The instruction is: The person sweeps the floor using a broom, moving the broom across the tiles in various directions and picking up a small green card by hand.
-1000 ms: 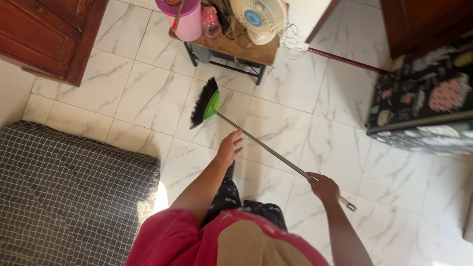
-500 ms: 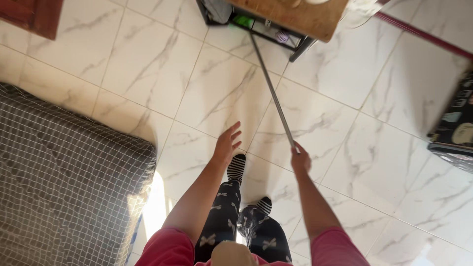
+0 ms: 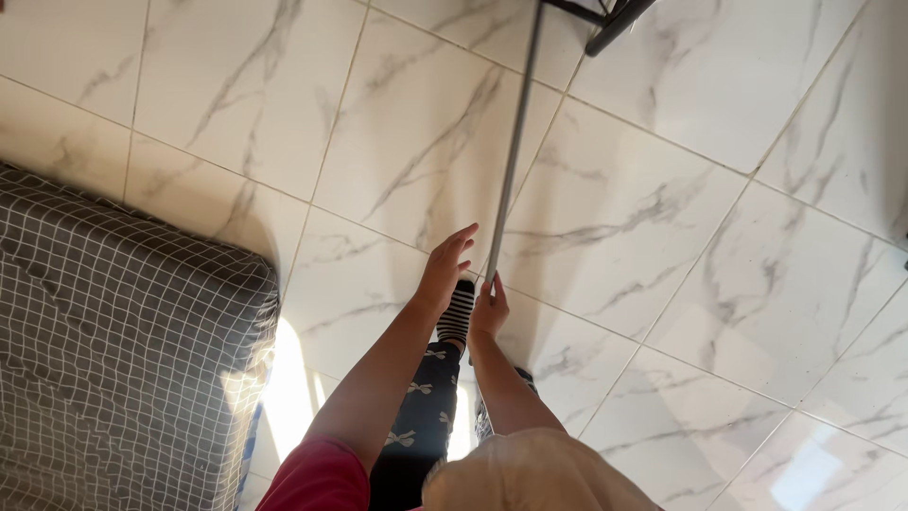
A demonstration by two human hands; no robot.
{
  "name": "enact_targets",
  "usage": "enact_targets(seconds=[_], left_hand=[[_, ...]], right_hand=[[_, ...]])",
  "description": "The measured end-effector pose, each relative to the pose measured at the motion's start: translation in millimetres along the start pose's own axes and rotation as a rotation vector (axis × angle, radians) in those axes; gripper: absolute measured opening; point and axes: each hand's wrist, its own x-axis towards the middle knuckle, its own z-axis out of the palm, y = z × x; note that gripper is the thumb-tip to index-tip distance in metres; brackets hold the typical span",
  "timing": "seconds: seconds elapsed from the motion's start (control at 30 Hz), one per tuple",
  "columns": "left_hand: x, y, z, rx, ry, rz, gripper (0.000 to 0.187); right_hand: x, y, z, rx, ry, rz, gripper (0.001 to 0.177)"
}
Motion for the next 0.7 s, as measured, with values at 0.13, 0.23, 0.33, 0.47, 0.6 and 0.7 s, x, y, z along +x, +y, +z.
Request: enact_targets(seconds=[0.13, 0.23, 0.33, 0.47, 0.6, 0.7], left_hand=[[0, -3, 4, 0.011, 0.006, -0.005, 0.055], [-9, 5, 7, 0.040, -0.003, -0.004, 0.056], [-25, 7, 16, 0.037, -0.010, -0.034, 0.057], [-49, 6, 37, 0.014, -0.029, -0.049, 0.057], [-87, 8, 68, 0.053, -0.064, -0.103, 0.057], [-117, 20, 93, 0.043, -0.119, -0.103, 0.057]], right_hand=[[10, -10, -20, 0.062, -0.046, 0.069, 0.044], [20, -34, -50, -0.043, -0.082, 0.147, 0.046], [17, -63, -105, -0.199, -0.120, 0.142, 0.046], [-8, -105, -206, -0.620, -0.175, 0.009, 0.046], [-55, -167, -304, -0.866, -0.167, -0.088, 0.047], [-109, -215, -369, -1.025, -0.054, 0.062, 0.046]])
